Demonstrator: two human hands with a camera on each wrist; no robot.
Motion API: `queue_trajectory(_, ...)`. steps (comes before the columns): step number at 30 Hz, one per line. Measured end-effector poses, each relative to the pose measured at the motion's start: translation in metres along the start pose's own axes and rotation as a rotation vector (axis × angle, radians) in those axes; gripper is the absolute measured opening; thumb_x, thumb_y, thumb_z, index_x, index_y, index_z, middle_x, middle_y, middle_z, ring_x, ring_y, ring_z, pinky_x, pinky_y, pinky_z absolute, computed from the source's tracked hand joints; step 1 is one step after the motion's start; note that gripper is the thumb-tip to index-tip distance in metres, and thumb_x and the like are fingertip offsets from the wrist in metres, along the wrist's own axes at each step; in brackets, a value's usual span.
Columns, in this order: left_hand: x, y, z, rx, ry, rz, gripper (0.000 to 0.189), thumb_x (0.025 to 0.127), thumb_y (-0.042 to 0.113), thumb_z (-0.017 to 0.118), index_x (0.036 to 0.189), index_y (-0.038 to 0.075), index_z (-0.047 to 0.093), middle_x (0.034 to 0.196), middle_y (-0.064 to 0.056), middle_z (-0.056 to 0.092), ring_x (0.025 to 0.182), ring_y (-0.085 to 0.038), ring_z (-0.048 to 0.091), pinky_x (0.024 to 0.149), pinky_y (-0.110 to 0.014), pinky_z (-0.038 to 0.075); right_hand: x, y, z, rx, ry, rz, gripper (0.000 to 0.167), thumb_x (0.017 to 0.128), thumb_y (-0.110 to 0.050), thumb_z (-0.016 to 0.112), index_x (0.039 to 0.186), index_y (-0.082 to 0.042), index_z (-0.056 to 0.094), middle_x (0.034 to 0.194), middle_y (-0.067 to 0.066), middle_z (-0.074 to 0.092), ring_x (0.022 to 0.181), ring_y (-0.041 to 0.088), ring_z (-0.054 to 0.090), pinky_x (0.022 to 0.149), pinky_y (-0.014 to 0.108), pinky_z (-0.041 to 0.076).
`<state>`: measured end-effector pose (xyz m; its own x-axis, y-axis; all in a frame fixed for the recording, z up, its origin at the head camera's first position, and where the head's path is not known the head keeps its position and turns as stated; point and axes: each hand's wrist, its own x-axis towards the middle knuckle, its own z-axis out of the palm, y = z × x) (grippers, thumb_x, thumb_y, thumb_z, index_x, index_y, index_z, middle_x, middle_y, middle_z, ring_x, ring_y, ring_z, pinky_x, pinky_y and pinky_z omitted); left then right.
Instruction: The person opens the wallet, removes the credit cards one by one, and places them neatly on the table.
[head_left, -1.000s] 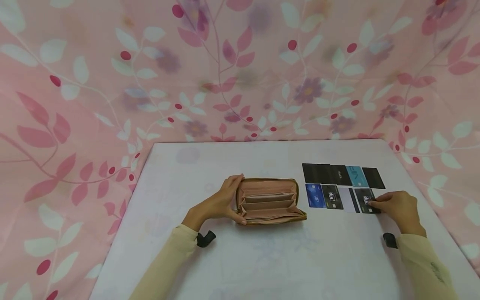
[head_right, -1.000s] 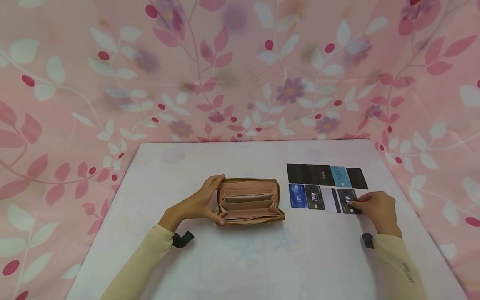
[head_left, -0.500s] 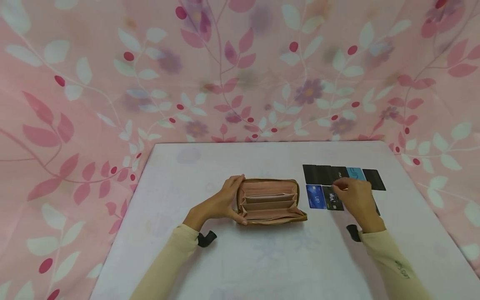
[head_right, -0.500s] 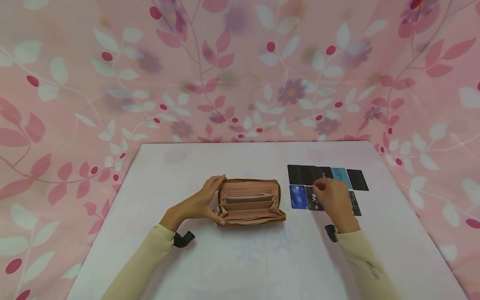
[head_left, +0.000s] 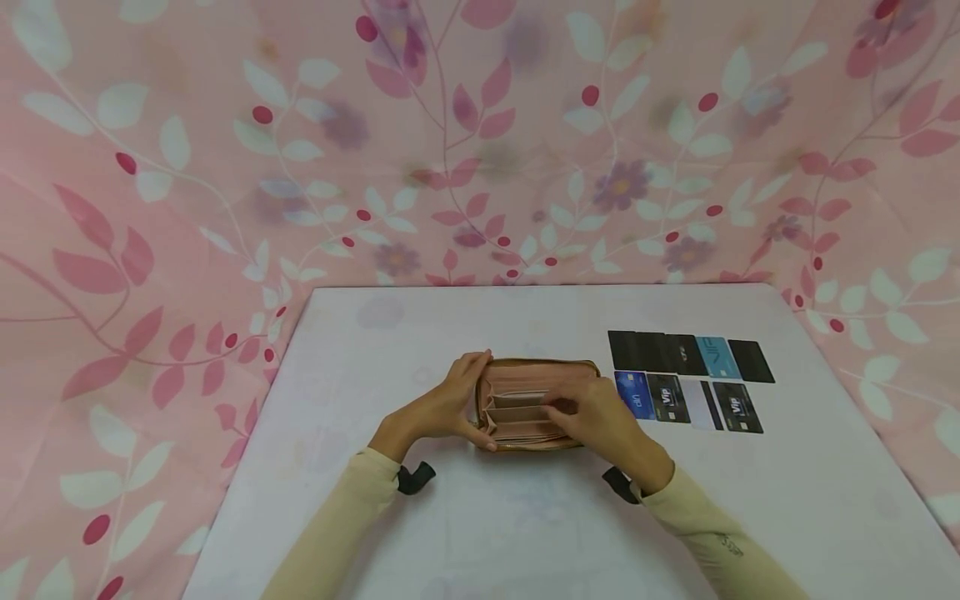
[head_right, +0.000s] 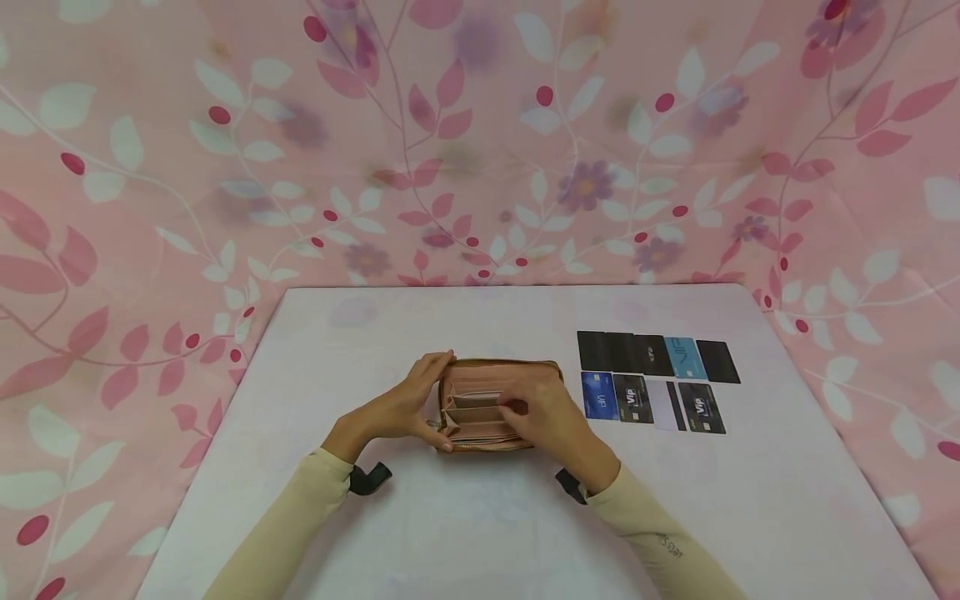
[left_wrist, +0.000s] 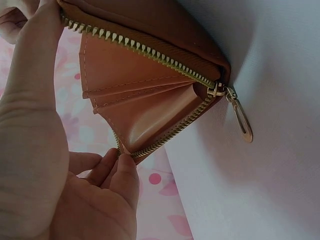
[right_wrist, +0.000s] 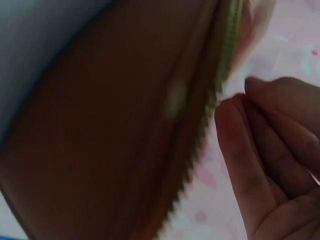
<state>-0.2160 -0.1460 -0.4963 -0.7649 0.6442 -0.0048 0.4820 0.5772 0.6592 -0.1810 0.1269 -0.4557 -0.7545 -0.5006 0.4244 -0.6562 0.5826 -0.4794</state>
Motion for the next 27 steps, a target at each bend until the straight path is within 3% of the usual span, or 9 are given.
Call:
queue_trajectory(6, 0.000, -0.002, 0.001, 0.008, 0.003, 0.006, 0.140, 0.058, 0.068, 0.081, 0.157, 0.012, 0.001, 0.155, -0.005, 0.012, 0.141, -0.016, 0.016, 0.111, -0.039, 0.031, 0.003, -0.005, 0.021, 0.054, -0.229, -0.030, 0.008, 0.078, -0.007, 0.082, 0.085, -0.009, 0.078, 0.080, -0.002, 0.072, 0.070, 0.007, 0.064, 0.062, 0.023, 0.051)
queue_trajectory(11, 0.000, -0.002, 0.001, 0.021, 0.006, 0.019, 0.139, 0.059, 0.069, 0.080, 0.157, 0.011, 0.001, 0.155, -0.005, 0.012, 0.141, -0.016, 0.016, 0.111, -0.038, 0.031, 0.003, -0.004, 0.025, 0.094, -0.314, -0.025, 0.006, 0.080, -0.003, 0.079, 0.084, -0.007, 0.078, 0.079, -0.003, 0.072, 0.068, 0.003, 0.063, 0.059, 0.020, 0.050)
queue_trajectory(14, 0.000, -0.002, 0.000, 0.019, 0.005, 0.021, 0.139, 0.059, 0.069, 0.080, 0.157, 0.011, 0.000, 0.155, -0.006, 0.012, 0.141, -0.016, 0.016, 0.110, -0.039, 0.032, 0.003, -0.006, 0.026, 0.001, -0.325, -0.094, 0.008, 0.080, -0.002, 0.076, 0.079, -0.010, 0.076, 0.073, -0.007, 0.067, 0.063, -0.001, 0.055, 0.057, 0.019, 0.047)
queue_trajectory(20, 0.000, -0.001, -0.001, 0.008, 0.006, 0.017, 0.139, 0.059, 0.068, 0.080, 0.157, 0.011, 0.001, 0.155, -0.006, 0.012, 0.141, -0.017, 0.016, 0.110, -0.039, 0.032, 0.004, -0.012, 0.027, -0.297, -0.282, -0.321, 0.016, 0.079, -0.003, 0.077, 0.070, -0.013, 0.068, 0.065, -0.007, 0.056, 0.059, 0.004, 0.050, 0.053, 0.019, 0.044)
queue_trajectory(27, 0.001, -0.002, 0.001, 0.002, 0.008, 0.013, 0.141, 0.057, 0.068, 0.082, 0.157, 0.010, 0.002, 0.155, -0.006, 0.013, 0.140, -0.017, 0.016, 0.111, -0.040, 0.031, 0.006, -0.014, 0.028, -0.386, -0.265, -0.420, 0.015, 0.077, -0.006, 0.081, 0.070, -0.013, 0.070, 0.065, -0.005, 0.057, 0.059, 0.007, 0.054, 0.053, 0.020, 0.046)
